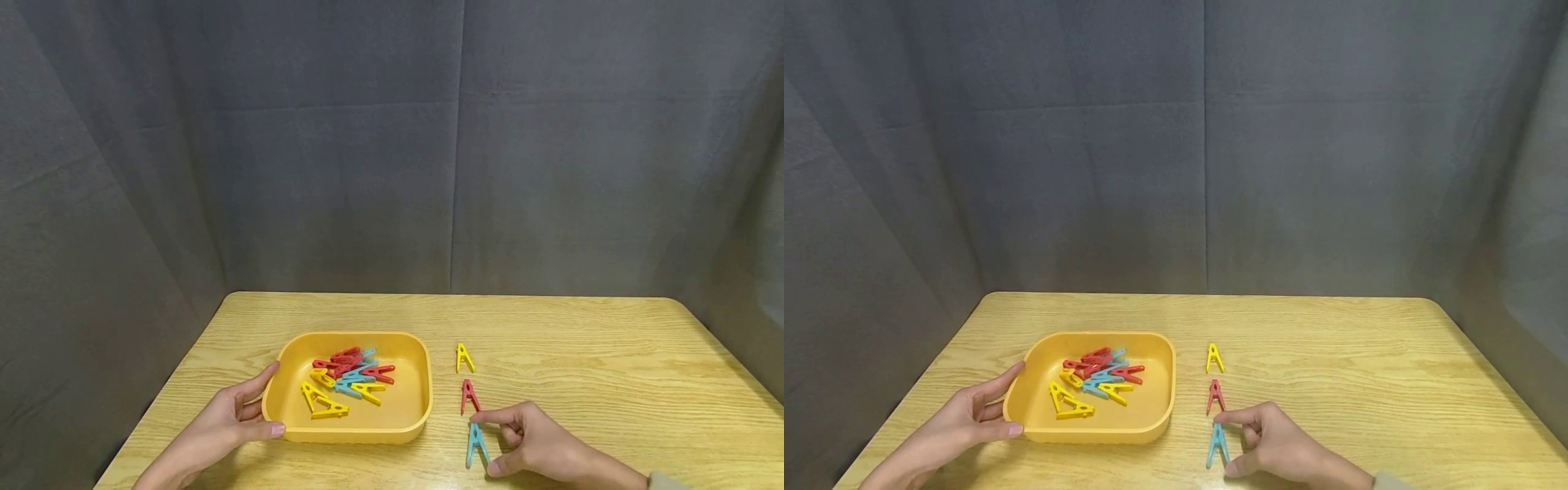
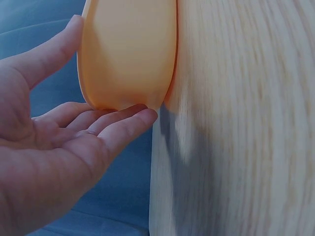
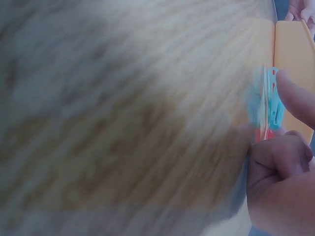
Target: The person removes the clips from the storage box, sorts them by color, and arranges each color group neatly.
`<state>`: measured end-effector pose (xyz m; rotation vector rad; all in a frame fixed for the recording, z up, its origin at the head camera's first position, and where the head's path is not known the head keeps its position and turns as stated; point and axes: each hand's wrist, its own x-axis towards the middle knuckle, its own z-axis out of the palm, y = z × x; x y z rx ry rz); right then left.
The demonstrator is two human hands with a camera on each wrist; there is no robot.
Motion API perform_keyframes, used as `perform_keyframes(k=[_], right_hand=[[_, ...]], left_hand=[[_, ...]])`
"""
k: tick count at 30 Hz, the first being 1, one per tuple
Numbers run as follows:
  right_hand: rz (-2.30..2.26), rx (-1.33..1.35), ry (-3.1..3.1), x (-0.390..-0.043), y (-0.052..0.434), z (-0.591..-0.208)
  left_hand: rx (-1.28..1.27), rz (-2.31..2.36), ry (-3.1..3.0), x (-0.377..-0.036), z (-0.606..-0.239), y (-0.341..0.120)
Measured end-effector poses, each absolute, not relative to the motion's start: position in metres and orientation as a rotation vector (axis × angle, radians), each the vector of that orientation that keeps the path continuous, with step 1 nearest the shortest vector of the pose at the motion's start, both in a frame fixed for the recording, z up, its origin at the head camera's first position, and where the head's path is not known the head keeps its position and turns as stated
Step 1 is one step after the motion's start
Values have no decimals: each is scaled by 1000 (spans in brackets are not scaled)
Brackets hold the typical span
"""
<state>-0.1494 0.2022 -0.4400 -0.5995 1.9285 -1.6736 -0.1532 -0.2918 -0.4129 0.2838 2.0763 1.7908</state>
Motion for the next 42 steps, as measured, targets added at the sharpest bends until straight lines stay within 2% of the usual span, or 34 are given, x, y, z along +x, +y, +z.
perform_keyframes(k=[42], right_hand=[[-1610, -509, 2038, -147, 195, -439]], left_hand=[[314, 1818, 2031, -154, -415, -294]])
